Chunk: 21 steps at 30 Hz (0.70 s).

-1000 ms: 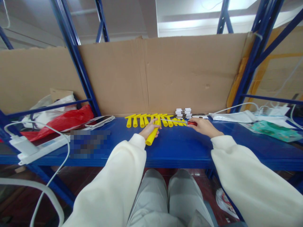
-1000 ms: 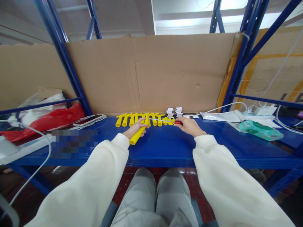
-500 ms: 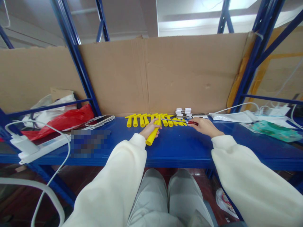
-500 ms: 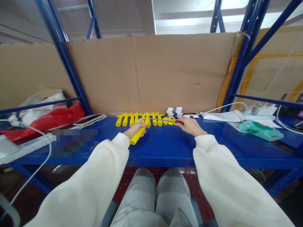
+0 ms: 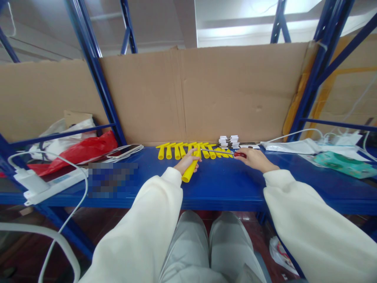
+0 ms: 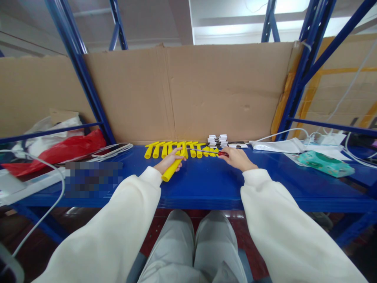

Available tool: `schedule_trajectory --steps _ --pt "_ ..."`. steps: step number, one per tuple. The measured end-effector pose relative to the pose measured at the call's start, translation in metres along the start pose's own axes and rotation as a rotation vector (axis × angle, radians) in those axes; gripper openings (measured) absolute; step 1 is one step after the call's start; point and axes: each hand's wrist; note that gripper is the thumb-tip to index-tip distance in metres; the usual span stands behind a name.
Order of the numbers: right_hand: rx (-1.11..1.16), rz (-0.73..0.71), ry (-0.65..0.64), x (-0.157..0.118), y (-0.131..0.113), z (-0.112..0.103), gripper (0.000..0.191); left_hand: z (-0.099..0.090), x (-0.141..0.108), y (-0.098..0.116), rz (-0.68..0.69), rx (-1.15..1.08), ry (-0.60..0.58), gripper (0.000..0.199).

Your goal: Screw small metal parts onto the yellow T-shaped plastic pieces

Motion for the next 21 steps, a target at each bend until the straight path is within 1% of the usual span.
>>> schedule_trajectory --steps 3,9,11,17,21 --pt "0.023 0.004 0.002 0.0001 -0.0007 0.0006 0.022 0.0007 -0.0002 0.0005 -0.004 0.0 0.013 0.063" --pt "0.004 0.09 -0.04 -0.0003 -0.0058 -0.0039 0.011 0.0013 -0.0003 -0.0005 -0.004 0.005 0.007 0.061" --pt "0.003 0.079 -0.056 -0.0004 -0.0059 -0.0042 0.011 0.0006 0.0007 -0.0016 0.0 0.003 0.002 0.061" --pt "0.077 0.007 -0.09 -0.0002 -0.0041 -0.0014 0.02 0.0001 0.0012 -0.0013 -0.001 0.006 0.009 0.063" --pt "0.106 0.05 -0.085 0.0006 -0.0053 -0.0002 0.015 0.0027 -0.0022 0.0022 -0.009 0.023 0.024 0.063"
Point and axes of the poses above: each hand's wrist, its own x-axis towards the middle knuckle, its own z-axis out of the palm, y = z × x, and after that the axes turned 6 degrees about z, right-handed
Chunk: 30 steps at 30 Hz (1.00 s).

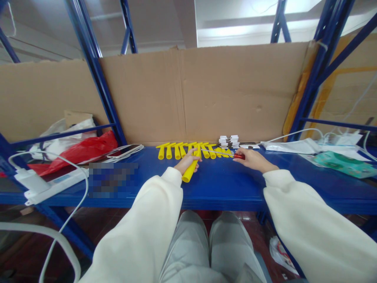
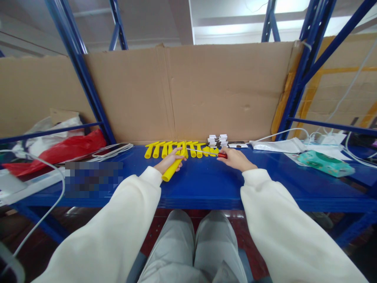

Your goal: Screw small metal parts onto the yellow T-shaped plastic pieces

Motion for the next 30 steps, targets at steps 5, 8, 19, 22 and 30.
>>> schedule_trajectory --steps 5,8,19,22,30 --pt "-0.077 0.051 0.019 0.0003 0.0004 0.0 0.007 0.002 -0.0029 0.0025 -0.014 0.007 -0.011 0.061" --pt "-0.072 0.015 0.009 -0.0001 0.0023 0.0002 0.009 0.0014 -0.0023 0.002 -0.014 0.002 -0.023 0.061" --pt "0.044 0.02 0.022 0.0017 0.006 0.0058 0.016 0.0019 -0.0022 0.0021 0.009 -0.004 -0.016 0.065" --pt "0.016 0.008 0.036 0.0018 0.0077 0.0055 0.014 0.002 -0.0021 0.0019 -0.001 -0.002 -0.014 0.065" --pt "0.051 -0.009 0.012 0.0005 0.0046 0.0036 0.022 -0.0012 0.0018 -0.0034 0.035 -0.01 -0.014 0.068"
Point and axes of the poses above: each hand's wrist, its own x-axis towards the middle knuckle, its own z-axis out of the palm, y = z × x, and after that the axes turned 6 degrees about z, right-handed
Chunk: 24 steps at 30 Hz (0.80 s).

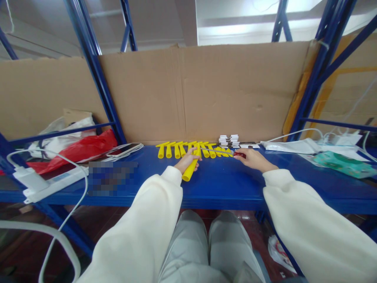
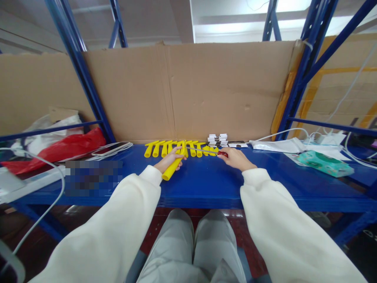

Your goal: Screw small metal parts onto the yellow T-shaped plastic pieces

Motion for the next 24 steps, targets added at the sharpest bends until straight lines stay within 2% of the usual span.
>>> schedule_trajectory --steps 4,8,16,24 --pt "0.025 0.049 0.009 0.001 0.002 0.002 0.019 -0.001 0.002 -0.002 0.0 0.012 -0.018 0.068" --pt "0.027 0.02 0.022 0.002 0.004 0.003 0.015 -0.001 0.002 -0.001 -0.001 0.012 -0.019 0.069" --pt "0.033 0.001 -0.032 0.0 -0.003 -0.001 0.025 0.002 -0.001 0.001 -0.002 0.008 0.017 0.067" --pt "0.106 0.013 -0.012 0.004 0.008 0.009 0.021 0.002 -0.003 0.002 -0.008 0.005 0.016 0.067"
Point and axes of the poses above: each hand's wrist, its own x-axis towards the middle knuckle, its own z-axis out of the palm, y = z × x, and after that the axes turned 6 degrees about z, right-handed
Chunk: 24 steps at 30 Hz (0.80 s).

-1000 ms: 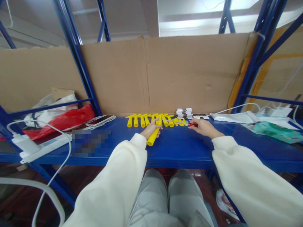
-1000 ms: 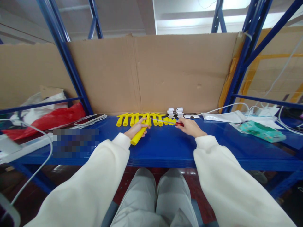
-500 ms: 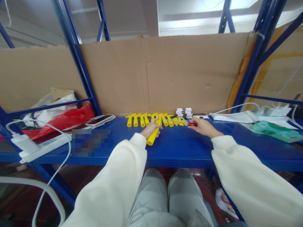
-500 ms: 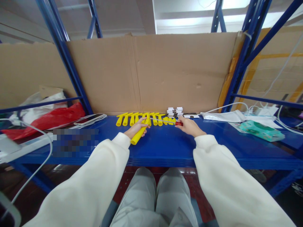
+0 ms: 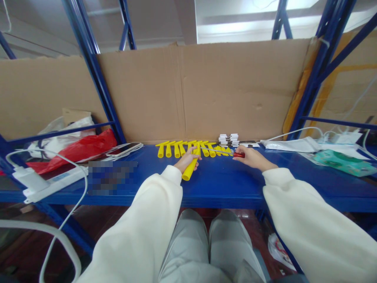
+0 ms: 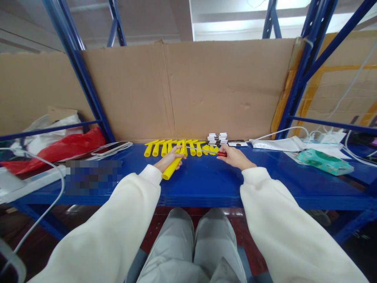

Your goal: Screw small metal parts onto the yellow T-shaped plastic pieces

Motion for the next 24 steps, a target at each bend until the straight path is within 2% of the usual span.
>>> schedule_trajectory --steps 7,14,24 --pt "-0.045 -0.078 0.008 -0.003 -0.003 -0.006 0.022 0.001 -0.001 0.001 0.003 0.001 -0.004 0.067" --pt "-0.037 -0.04 -0.031 -0.005 -0.013 -0.01 0.027 -0.002 0.0 0.0 0.015 -0.021 -0.013 0.067" --pt "0.092 -0.055 -0.081 -0.002 -0.011 -0.006 0.03 0.001 -0.002 0.003 0.085 -0.113 -0.006 0.068"
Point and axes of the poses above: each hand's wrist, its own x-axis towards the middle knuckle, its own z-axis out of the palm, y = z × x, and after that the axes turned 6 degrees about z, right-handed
